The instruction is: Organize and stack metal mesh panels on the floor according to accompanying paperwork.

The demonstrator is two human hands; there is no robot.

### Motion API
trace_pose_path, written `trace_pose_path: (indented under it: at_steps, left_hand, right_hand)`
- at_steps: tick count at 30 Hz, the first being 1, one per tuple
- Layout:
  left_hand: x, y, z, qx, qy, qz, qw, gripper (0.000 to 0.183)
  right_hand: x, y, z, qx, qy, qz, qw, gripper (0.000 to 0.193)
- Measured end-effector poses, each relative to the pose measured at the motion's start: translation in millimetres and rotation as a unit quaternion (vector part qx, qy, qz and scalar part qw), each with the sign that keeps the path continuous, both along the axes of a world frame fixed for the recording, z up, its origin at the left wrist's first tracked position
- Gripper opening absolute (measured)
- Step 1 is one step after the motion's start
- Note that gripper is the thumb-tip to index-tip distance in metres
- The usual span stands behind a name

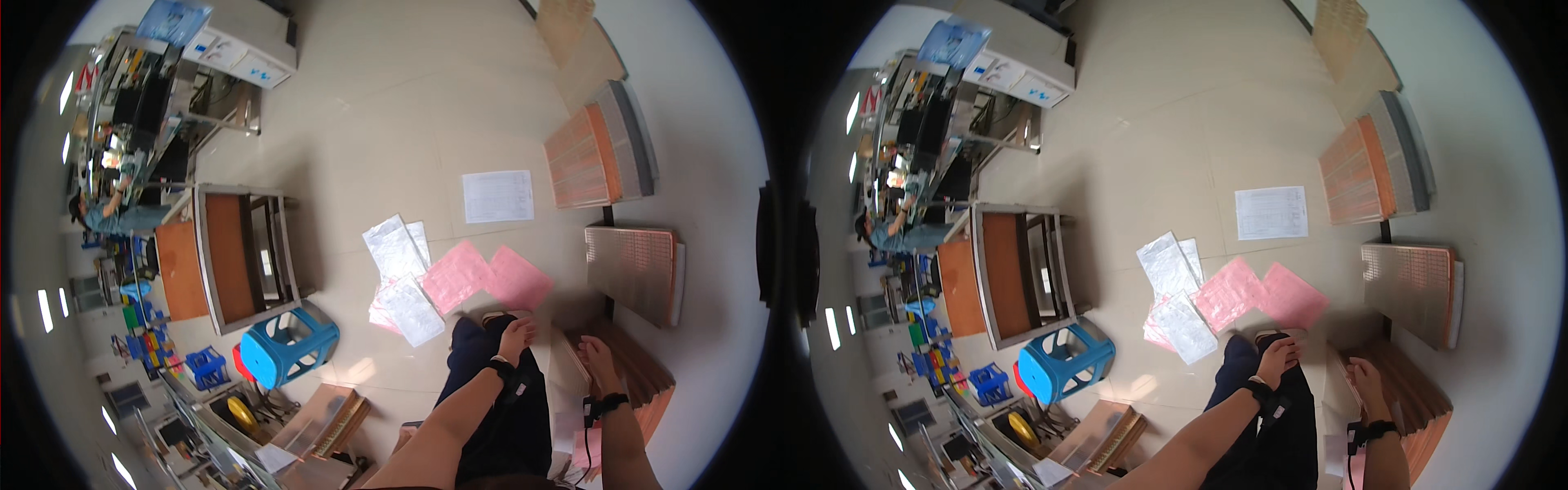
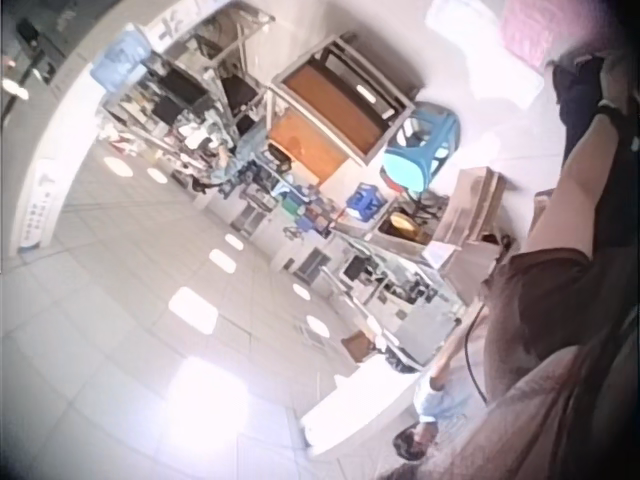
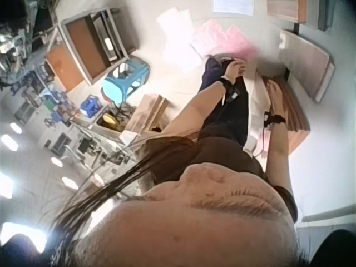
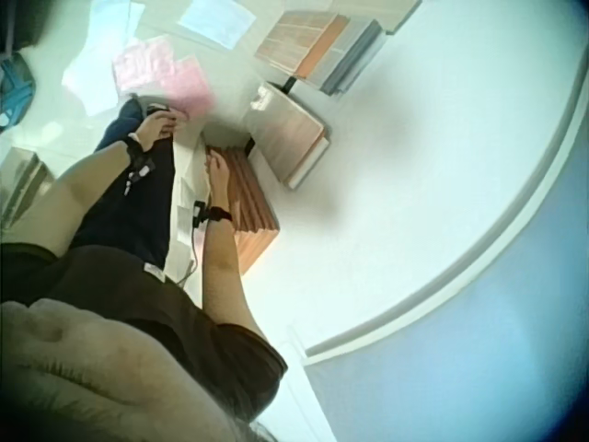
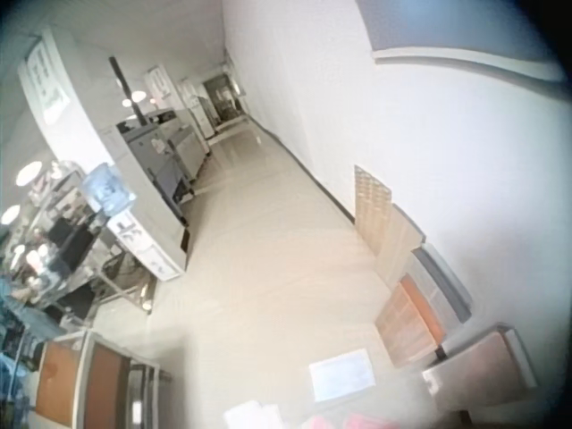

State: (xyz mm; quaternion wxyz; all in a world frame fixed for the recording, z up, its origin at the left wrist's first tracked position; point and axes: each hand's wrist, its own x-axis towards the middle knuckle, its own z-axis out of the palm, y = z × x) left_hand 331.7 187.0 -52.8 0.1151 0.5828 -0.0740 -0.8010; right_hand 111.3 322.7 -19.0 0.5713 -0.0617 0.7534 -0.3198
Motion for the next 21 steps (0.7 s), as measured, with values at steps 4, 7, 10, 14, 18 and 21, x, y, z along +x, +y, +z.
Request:
trace_pose_path:
  at_steps: [4,7,10,14,18,21]
  left_hand:
    - [52.6,-1.3,-16.7,-0.004,-0.041,0.03,0.999,0.03]
    - [116.4,-5.9,-61.4,0.004,-0.09,0.063,0.994,0.031]
    - [188.6,-24.9,-134.4,-0.089,-0.061,0.109,0.988,0.029]
    - [322.3,-70.0,-243.9,-0.155,-0.2,0.09,0.963,0.027]
    - [413.0,-108.0,-339.4,-0.175,-0.379,-0.038,0.908,0.025]
    - [456.1,-138.4,-396.9,-0.345,-0.459,-0.149,0.805,0.033]
  right_hand:
    - [8.2,-24.6,-28.0,-0.01,0.022,0.083,0.996,0.024]
    - [27.1,-59.1,-60.8,0.015,0.046,0.143,0.989,0.025]
    - [25.6,-67.6,-153.4,-0.007,0.119,0.236,0.965,0.024]
    - [62.1,-110.4,-226.6,-0.024,0.179,0.435,0.882,0.023]
    - [78.9,-153.4,-314.2,-0.067,0.147,0.481,0.862,0.022]
    - [98.1,-195.3,-350.5,-0.093,0.173,0.515,0.834,0.021]
